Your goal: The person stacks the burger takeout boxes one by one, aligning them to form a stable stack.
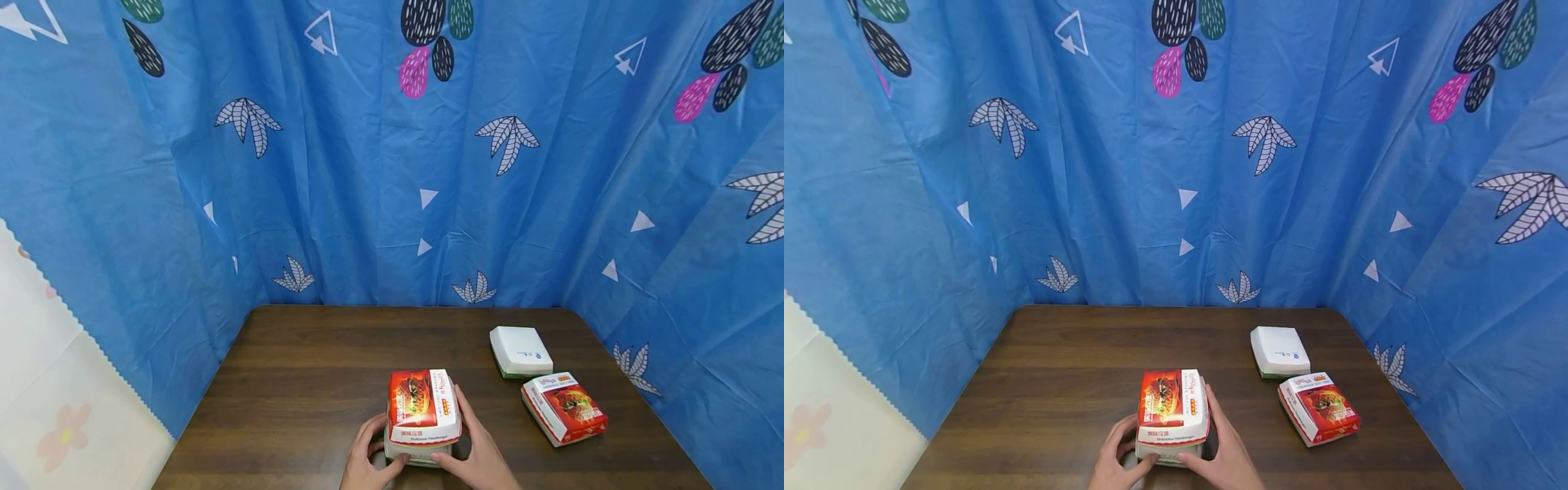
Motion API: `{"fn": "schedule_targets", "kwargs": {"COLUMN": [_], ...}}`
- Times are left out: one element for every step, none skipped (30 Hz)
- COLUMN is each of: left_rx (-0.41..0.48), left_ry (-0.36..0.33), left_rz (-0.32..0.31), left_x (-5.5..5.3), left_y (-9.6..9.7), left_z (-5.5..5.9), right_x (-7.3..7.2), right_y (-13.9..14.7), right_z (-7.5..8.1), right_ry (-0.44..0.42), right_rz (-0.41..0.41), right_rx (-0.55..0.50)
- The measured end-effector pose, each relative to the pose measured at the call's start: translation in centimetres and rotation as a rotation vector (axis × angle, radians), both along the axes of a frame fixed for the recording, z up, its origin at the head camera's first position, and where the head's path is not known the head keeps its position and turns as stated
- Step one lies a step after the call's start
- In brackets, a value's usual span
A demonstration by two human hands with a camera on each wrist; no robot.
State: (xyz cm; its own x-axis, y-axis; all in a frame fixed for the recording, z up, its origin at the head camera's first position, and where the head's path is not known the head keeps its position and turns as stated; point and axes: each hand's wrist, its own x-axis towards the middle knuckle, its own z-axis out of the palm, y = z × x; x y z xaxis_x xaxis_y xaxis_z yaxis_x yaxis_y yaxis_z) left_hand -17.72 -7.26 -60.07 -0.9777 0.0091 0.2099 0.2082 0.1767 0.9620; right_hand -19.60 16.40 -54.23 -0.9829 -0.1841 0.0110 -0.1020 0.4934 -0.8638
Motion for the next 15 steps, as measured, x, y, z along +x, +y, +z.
{"fn": "schedule_targets", "kwargs": {"left_rx": [0.006, 0.009, 0.006, 0.007, 0.005, 0.001, -0.004, -0.01, -0.019, -0.028, -0.038, -0.048, -0.058, -0.067, -0.076], "left_ry": [0.002, 0.003, 0.004, 0.006, 0.009, 0.011, 0.012, 0.014, 0.016, 0.021, 0.027, 0.036, 0.046, 0.057, 0.062], "left_rz": [0.002, 0.004, 0.006, 0.008, 0.009, 0.01, 0.011, 0.013, 0.016, 0.02, 0.023, 0.029, 0.036, 0.043, 0.05], "left_x": [0.01, 0.02, 0.04, 0.04, 0.04, 0.04, 0.03, 0.03, 0.03, 0.03, 0.03, 0.04, 0.05, 0.08, 0.12], "left_y": [0.01, 0.02, 0.02, 0.04, 0.05, 0.07, 0.08, 0.08, 0.09, 0.09, 0.09, 0.09, 0.09, 0.09, 0.1], "left_z": [0.04, 0.09, 0.13, 0.17, 0.2, 0.21, 0.21, 0.21, 0.2, 0.19, 0.16, 0.14, 0.12, 0.08, 0.07], "right_x": [0.0, 0.01, 0.02, 0.03, 0.05, 0.08, 0.1, 0.12, 0.13, 0.15, 0.17, 0.19, 0.21, 0.23, 0.27], "right_y": [0.0, 0.0, 0.01, 0.02, 0.03, 0.05, 0.05, 0.06, 0.05, 0.05, 0.05, 0.06, 0.08, 0.12, 0.15], "right_z": [-0.01, -0.02, -0.03, -0.03, -0.03, -0.02, -0.03, -0.03, -0.03, -0.02, -0.02, -0.01, -0.02, -0.05, -0.05], "right_ry": [0.001, 0.005, 0.007, 0.01, 0.015, 0.02, 0.026, 0.033, 0.036, 0.039, 0.042, 0.043, 0.042, 0.052, 0.051], "right_rz": [0.0, -0.001, -0.002, -0.003, -0.005, -0.007, -0.008, -0.009, -0.009, -0.009, -0.009, -0.006, -0.002, 0.003, 0.005], "right_rx": [-0.002, -0.003, -0.007, -0.006, -0.005, -0.004, 0.0, 0.002, -0.001, -0.003, -0.007, -0.016, -0.026, -0.029, -0.033]}}
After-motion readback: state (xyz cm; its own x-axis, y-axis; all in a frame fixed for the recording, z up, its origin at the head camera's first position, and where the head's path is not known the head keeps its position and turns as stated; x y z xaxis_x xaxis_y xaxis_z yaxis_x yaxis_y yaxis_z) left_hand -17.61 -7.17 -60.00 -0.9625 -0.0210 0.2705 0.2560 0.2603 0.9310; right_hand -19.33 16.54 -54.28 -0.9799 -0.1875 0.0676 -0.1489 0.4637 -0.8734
